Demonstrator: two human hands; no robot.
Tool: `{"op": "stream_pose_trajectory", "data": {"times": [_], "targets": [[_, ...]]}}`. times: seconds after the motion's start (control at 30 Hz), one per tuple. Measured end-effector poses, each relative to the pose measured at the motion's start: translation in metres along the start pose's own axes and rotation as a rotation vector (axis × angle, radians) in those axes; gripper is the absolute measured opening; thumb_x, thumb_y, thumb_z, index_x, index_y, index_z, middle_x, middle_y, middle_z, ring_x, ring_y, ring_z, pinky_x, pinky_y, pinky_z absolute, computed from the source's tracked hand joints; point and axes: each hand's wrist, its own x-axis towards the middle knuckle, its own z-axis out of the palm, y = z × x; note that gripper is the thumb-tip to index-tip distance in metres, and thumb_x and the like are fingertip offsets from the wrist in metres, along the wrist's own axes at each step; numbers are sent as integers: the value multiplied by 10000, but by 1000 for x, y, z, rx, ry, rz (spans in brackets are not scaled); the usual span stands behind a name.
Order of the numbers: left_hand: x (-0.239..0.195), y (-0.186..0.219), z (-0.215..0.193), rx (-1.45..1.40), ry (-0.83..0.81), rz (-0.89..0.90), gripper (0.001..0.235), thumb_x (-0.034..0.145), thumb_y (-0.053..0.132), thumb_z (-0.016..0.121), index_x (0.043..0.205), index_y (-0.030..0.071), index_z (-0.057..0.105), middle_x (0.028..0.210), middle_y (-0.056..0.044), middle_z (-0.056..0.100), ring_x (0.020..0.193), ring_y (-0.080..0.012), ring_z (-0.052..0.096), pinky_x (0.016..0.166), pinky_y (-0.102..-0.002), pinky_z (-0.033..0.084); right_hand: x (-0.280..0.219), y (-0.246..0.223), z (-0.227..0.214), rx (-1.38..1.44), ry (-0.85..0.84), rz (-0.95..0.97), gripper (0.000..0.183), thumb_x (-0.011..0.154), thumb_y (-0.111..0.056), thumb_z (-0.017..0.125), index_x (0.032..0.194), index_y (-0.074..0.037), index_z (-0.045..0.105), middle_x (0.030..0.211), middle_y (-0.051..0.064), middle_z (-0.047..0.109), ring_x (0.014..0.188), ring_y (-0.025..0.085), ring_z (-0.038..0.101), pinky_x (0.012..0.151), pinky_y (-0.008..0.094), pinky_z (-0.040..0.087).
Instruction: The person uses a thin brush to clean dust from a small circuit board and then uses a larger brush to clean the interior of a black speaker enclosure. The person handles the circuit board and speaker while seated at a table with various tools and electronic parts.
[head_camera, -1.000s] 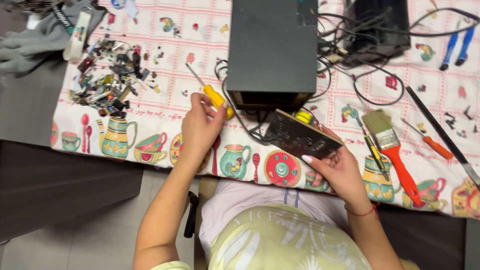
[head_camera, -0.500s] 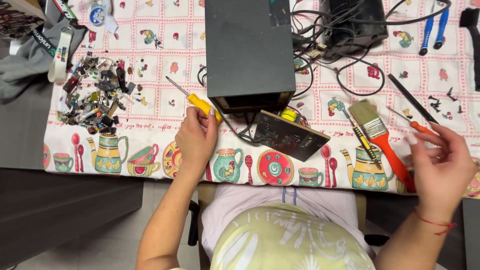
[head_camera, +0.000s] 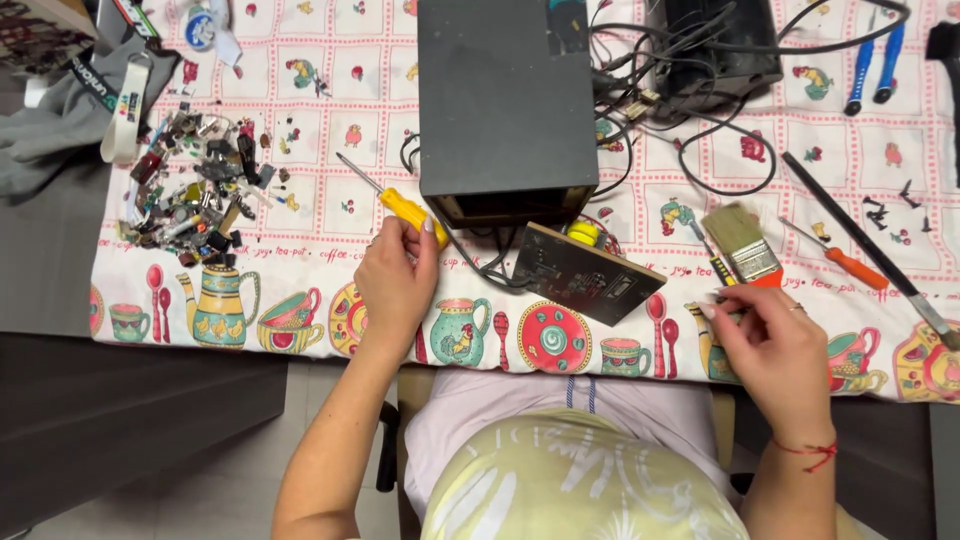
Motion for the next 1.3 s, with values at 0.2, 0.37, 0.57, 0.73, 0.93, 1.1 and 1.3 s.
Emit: {"op": "stream_pose_trajectory", "data": {"times": [0.2, 0.37, 0.57, 0.73, 0.93, 1.1, 1.3], "targets": [[0, -3, 2, 21, 2, 6, 313, 1037, 393, 559, 850, 146, 508, 699, 39, 635, 593, -262, 616, 518, -451, 427, -2, -30, 19, 193, -75, -109, 323, 880, -168, 805, 1164, -58, 699, 1049, 41, 701, 643, 86, 530, 665, 236, 491], [1, 3, -3, -33, 19, 16, 236, 1000, 320, 643, 860, 148, 564, 651, -52, 647, 669, -349, 702, 629, -464, 549, -5, -29, 54, 256, -6, -129, 327, 806, -73, 870, 1094, -36, 719, 791, 65, 697, 538, 211, 603, 564, 323, 515], [1, 1, -6, -45, 42, 20, 239, 964, 314, 660, 832, 138, 568, 640, -76, 652, 680, -377, 704, 626, -487, 551, -8, -3, 94, 332, 3, -96, 194, 864, -74, 854, 987, -25, 714, 659, 55, 651, 501, 180, 585, 522, 280, 469], [0, 3, -8, -53, 31, 10, 402, 905, 453, 717, 696, 148, 557, 557, -69, 604, 628, -364, 683, 604, -463, 537, -10, -4, 98, 303, 31, -108, 172, 890, -83, 871, 927, -24, 714, 652, 75, 660, 559, 217, 612, 575, 302, 479], [3, 4, -6, -14, -27, -10, 445, 887, 481, 718, 598, 177, 571, 519, -49, 594, 592, -293, 680, 575, -380, 535, -12, -2, 98, 300, 60, -109, 170, 886, -89, 882, 917, -29, 726, 661, 77, 668, 581, 222, 605, 612, 313, 494], [-2, -5, 10, 63, 21, -16, 423, 870, 430, 652, 602, 189, 431, 533, 41, 510, 521, -250, 556, 487, -443, 405, -10, -25, 84, 212, 9, -168, 264, 951, -137, 806, 783, -44, 626, 686, 13, 657, 629, 126, 519, 681, 288, 428], [-2, -11, 12, 28, 38, -32, 412, 830, 376, 638, 618, 169, 352, 524, 30, 418, 483, -219, 467, 457, -422, 336, -12, -15, 88, 178, 34, -193, 245, 954, -144, 818, 833, -32, 637, 696, 30, 582, 646, 161, 458, 670, 308, 393]]}}
